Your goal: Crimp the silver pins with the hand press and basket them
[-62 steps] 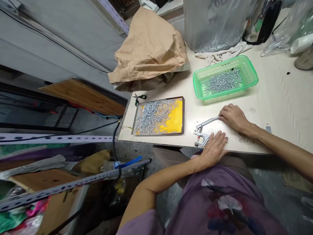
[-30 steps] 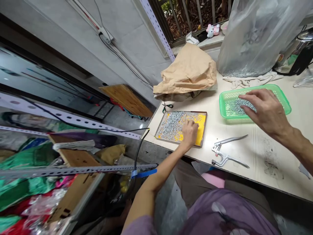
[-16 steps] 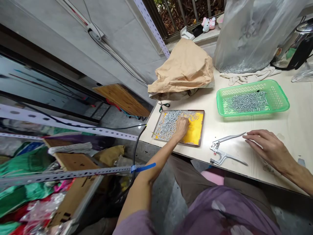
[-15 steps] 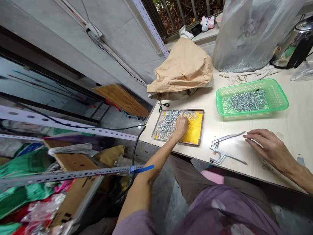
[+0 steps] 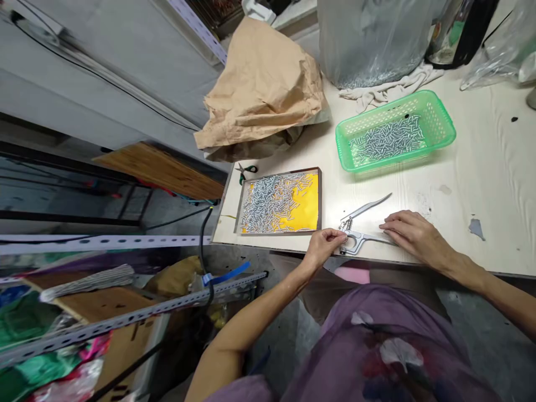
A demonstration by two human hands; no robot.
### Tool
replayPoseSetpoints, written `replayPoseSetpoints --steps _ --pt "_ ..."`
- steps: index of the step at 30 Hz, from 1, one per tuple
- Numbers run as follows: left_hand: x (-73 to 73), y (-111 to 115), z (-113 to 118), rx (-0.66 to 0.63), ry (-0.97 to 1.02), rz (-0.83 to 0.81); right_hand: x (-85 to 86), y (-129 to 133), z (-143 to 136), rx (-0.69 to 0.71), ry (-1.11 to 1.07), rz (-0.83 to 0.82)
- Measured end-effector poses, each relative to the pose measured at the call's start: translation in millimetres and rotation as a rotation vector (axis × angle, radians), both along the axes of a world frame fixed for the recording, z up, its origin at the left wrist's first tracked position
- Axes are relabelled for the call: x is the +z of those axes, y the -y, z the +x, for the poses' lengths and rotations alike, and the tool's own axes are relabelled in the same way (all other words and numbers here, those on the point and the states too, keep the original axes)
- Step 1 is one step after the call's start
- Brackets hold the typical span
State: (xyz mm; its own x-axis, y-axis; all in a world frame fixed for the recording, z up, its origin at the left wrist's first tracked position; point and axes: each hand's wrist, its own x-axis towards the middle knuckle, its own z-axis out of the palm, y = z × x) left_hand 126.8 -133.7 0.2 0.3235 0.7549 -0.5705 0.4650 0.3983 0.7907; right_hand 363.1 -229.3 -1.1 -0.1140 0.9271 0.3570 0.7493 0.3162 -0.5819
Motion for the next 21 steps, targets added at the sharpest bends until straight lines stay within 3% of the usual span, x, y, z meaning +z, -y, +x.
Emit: replayPoseSetpoints --steps 4,12,17,21 --pt "-9.0 7.3 -1.0 0.047 -0.019 -0.011 -2.4 4.1 -5.5 0.007 -0.011 0.004" --pt "-9.6 5.7 -3.4 0.004 -0.135 0.035 -4.7 5.5 -6.6 -0.004 0.003 0.003" --pt "-0.1 1.7 -3.5 -0.190 -0.229 0.101 -4.7 0.6 -2.7 -0.035 0.049 0.000" --pt "5.9 -1.3 -2.9 -0.369 -0.315 0.181 -9.1 -15.3 7.0 -0.044 0.210 -0.031"
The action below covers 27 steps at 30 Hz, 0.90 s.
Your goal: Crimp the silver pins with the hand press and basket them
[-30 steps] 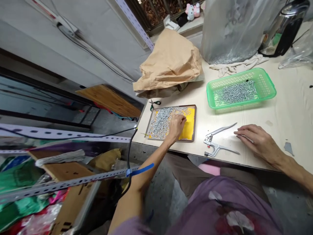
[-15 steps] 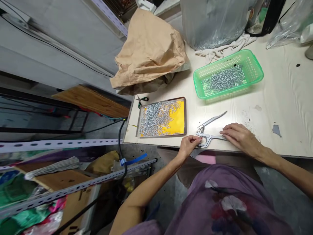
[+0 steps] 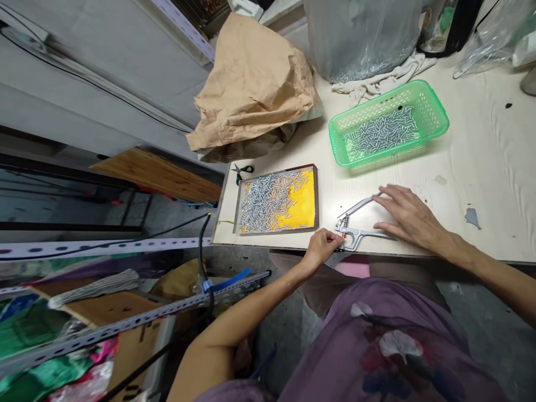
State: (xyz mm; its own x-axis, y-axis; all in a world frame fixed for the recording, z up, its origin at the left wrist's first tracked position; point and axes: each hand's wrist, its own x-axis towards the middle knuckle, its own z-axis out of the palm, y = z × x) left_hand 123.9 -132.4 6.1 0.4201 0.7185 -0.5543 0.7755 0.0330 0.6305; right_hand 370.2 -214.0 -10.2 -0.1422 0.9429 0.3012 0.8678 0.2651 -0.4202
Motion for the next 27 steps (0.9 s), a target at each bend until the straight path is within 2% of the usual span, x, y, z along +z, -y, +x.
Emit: replayPoseSetpoints --steps 3,8,18,20,23,25,27 --pt "1.0 -0.7 0.9 -0.061 -0.072 0.052 -6.4 -14.3 6.1 0.078 0.164 -0.111" --pt "-0.2 1.1 1.5 -0.074 -0.139 0.110 -12.9 -22.5 6.1 0.182 0.300 -0.256" --pt "-6.3 3.1 -5.1 -0.111 -0.159 0.140 4.8 -9.1 -8.2 0.176 0.300 -0.228" --pt "-6.5 7.2 -9.1 -0.126 -0.116 0.282 6.4 -5.9 -11.9 0.185 0.280 -0.194" --pt "-5.5 11.8 -6.1 -0.210 0.010 0.627 3.9 -2.8 -15.5 0.193 0.267 -0.144" --pt "-5.4 10.5 5.5 -0.359 0.062 0.761 0.3 -1.8 -16.4 0.186 0.258 -0.113" --pt "-6.7 5.2 22.6 -0.546 0.077 0.781 -3.0 -0.9 -16.0 0.182 0.231 -0.088"
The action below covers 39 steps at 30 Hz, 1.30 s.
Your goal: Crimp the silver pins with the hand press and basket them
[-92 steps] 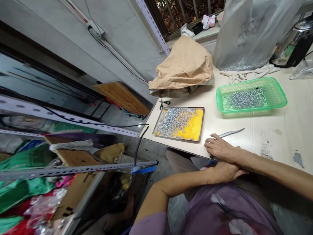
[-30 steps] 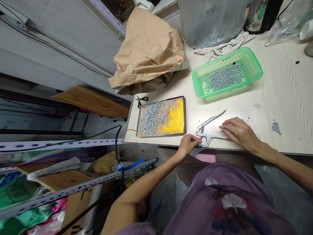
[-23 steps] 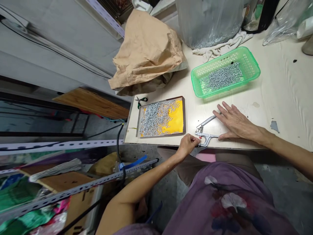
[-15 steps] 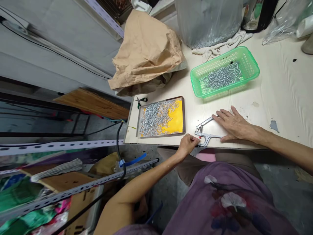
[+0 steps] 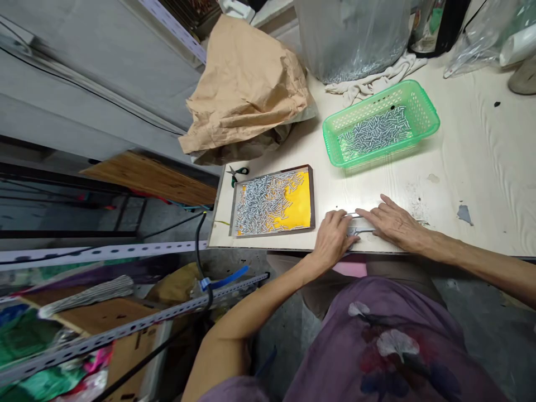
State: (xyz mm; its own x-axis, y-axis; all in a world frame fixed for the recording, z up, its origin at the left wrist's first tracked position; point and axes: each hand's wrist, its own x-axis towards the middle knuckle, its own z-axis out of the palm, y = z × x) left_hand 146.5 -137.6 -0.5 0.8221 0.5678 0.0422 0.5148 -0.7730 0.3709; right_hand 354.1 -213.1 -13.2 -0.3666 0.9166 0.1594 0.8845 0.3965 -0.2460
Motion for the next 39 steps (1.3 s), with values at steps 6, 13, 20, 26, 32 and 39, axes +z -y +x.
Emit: replayPoseSetpoints --steps 6,13,20,26,32,39 --pt "-4.3 -19.6 37.2 -0.301 -0.208 -0.035 -2.4 6.2 4.3 -0.036 -0.132 -0.035" --pt "-5.6 -25.8 48.4 -0.410 -0.228 -0.034 -4.8 9.0 4.5 -0.129 -0.096 -0.101" --pt "3.5 -28.6 55.7 -0.478 -0.273 -0.061 3.3 18.0 9.3 -0.224 0.105 -0.120" --pt "0.4 -21.9 52.6 -0.498 -0.266 -0.053 -3.6 27.1 -11.4 -0.229 0.203 -0.031" --pt "-5.8 -20.3 52.9 -0.473 -0.243 -0.077 -11.8 28.5 -16.8 -0.228 0.151 0.034" --pt "-19.8 3.4 35.5 -0.300 -0.040 -0.046 -5.8 23.5 14.1 -0.203 -0.005 -0.044"
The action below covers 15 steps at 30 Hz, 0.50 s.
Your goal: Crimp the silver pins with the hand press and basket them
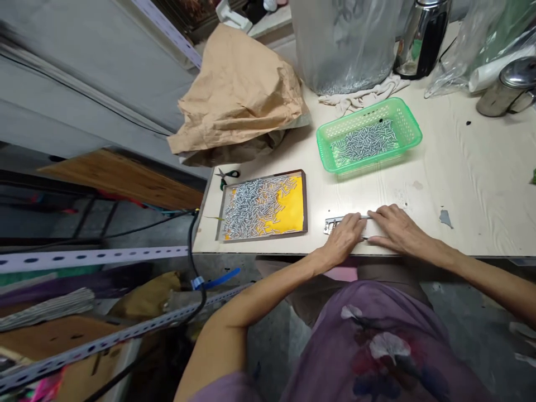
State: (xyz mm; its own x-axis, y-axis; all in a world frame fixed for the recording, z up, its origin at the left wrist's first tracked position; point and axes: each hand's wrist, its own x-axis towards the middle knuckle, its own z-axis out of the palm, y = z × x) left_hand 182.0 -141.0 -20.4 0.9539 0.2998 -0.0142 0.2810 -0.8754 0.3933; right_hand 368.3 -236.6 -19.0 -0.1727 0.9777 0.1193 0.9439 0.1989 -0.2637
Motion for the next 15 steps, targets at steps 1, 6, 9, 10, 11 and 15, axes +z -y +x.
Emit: replayPoseSetpoints --steps 1,6,9,10,11,15 --pt "-4.6 7.6 -4.0 0.015 0.044 0.000 -1.2 -3.1 7.3 0.005 -0.022 -0.002" --pt "-19.1 39.1 -12.7 -0.020 0.132 -0.035 -8.5 -37.9 35.1 -0.052 -0.011 0.027" --pt "-17.3 42.5 -9.2 0.017 0.106 -0.043 0.0 -61.9 25.3 -0.149 0.095 0.059" --pt "-16.4 41.9 -7.7 0.027 0.097 -0.046 4.8 -67.7 15.8 -0.145 0.129 0.061" --pt "-16.1 41.1 -6.3 0.033 0.088 -0.055 9.7 -72.3 3.8 -0.107 0.154 0.057" --pt "-24.4 41.5 -1.6 0.032 0.010 -0.122 20.3 -82.3 -51.8 0.389 0.144 0.014"
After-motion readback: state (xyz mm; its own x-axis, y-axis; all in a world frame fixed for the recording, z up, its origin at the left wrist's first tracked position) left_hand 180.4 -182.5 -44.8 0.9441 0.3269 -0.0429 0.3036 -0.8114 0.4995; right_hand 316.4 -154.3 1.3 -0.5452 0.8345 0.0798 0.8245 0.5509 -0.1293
